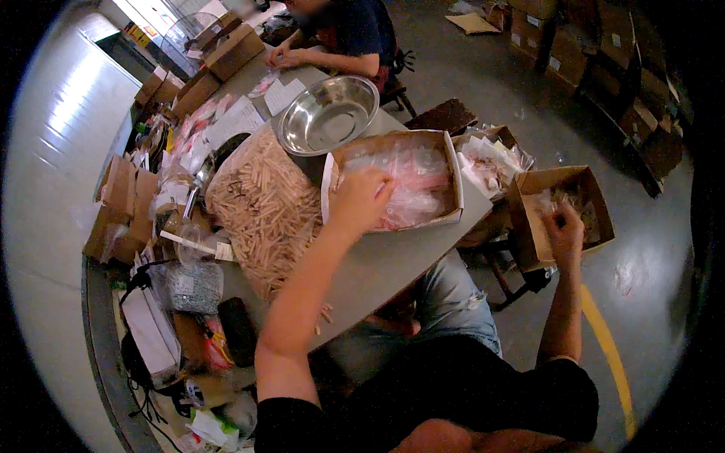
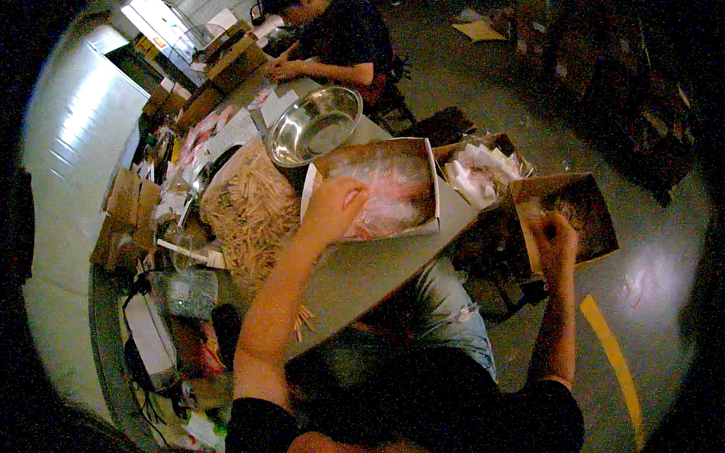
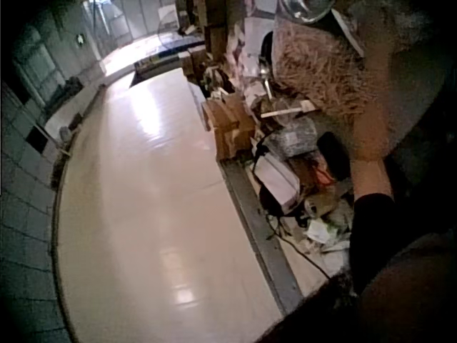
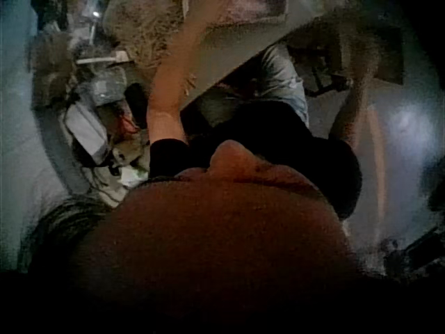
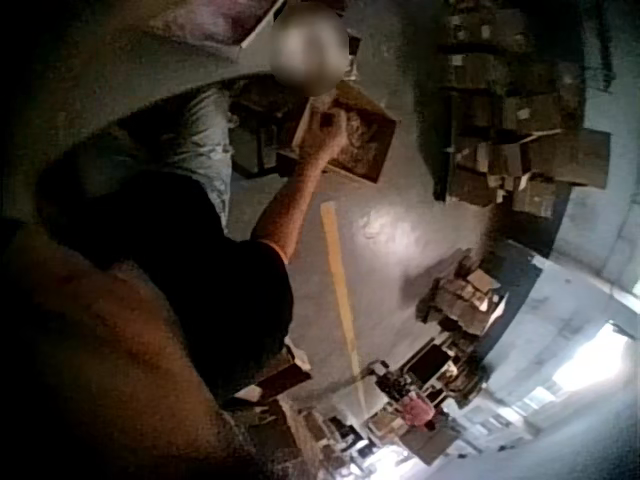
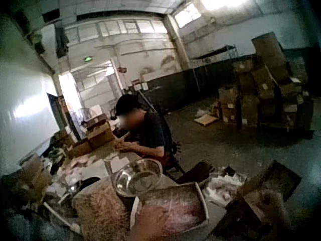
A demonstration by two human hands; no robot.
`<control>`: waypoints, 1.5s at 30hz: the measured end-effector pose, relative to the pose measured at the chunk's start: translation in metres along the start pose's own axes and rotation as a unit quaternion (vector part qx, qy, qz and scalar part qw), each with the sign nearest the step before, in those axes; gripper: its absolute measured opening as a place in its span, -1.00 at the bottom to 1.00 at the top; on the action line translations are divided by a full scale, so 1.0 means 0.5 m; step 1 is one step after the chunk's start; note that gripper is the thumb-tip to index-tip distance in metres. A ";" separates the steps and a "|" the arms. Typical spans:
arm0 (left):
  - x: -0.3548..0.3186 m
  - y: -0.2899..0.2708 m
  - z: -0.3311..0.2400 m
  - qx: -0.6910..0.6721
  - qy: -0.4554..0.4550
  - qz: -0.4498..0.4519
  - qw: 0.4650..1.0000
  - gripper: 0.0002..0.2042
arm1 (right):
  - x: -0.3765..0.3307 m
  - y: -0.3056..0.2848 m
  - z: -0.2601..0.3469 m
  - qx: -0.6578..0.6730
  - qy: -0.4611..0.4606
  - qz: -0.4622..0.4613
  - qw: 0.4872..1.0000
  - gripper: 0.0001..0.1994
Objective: The person inserts small wooden dowels into pink plastic rings and places the assembled units into a cardboard box. The person works at a cluttered table with a large bag of dowels and a box of rings, handling the items one by one.
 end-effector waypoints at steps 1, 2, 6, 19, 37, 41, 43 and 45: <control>0.022 0.017 0.028 0.029 -0.021 0.000 0.999 -0.77 | 0.008 -0.011 -0.028 -0.004 0.009 -0.038 0.999 -0.84; 0.043 0.043 0.057 0.057 -0.041 0.000 0.998 -0.75 | 0.010 -0.015 -0.043 -0.007 0.019 -0.077 0.997 -0.83; 0.102 0.111 0.098 0.143 -0.097 0.049 0.984 -0.75 | -0.019 0.008 -0.063 -0.007 -0.052 -0.056 0.997 -0.83; 0.034 0.001 0.109 0.072 -0.042 -0.096 0.992 -0.83 | -0.071 0.135 0.125 0.044 -0.138 0.127 0.981 -0.88; -0.168 -0.088 0.105 -0.291 -0.170 -0.148 0.930 -0.81 | -0.089 0.280 0.512 0.132 -0.416 0.146 0.888 -0.62; -0.182 -0.102 0.102 -0.327 -0.183 -0.163 0.913 -0.81 | -0.070 0.345 0.479 0.140 -0.393 0.235 0.878 -0.77; -0.203 -0.114 0.112 -0.347 -0.195 -0.192 0.897 -0.82 | -0.052 0.349 0.471 0.155 -0.375 0.212 0.889 -0.85; -0.236 -0.131 0.129 -0.369 -0.225 -0.205 0.878 -0.84 | -0.031 0.339 0.466 0.158 -0.340 0.157 0.914 -0.91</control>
Point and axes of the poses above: each hand's wrist, its own x-axis towards the middle knuckle, its own y-axis out of the palm, z = x × y, the point moved 2 cm from there along x, towards the middle knuckle, and after that the axes turned 4 degrees about -z, right-handed, at the moved point
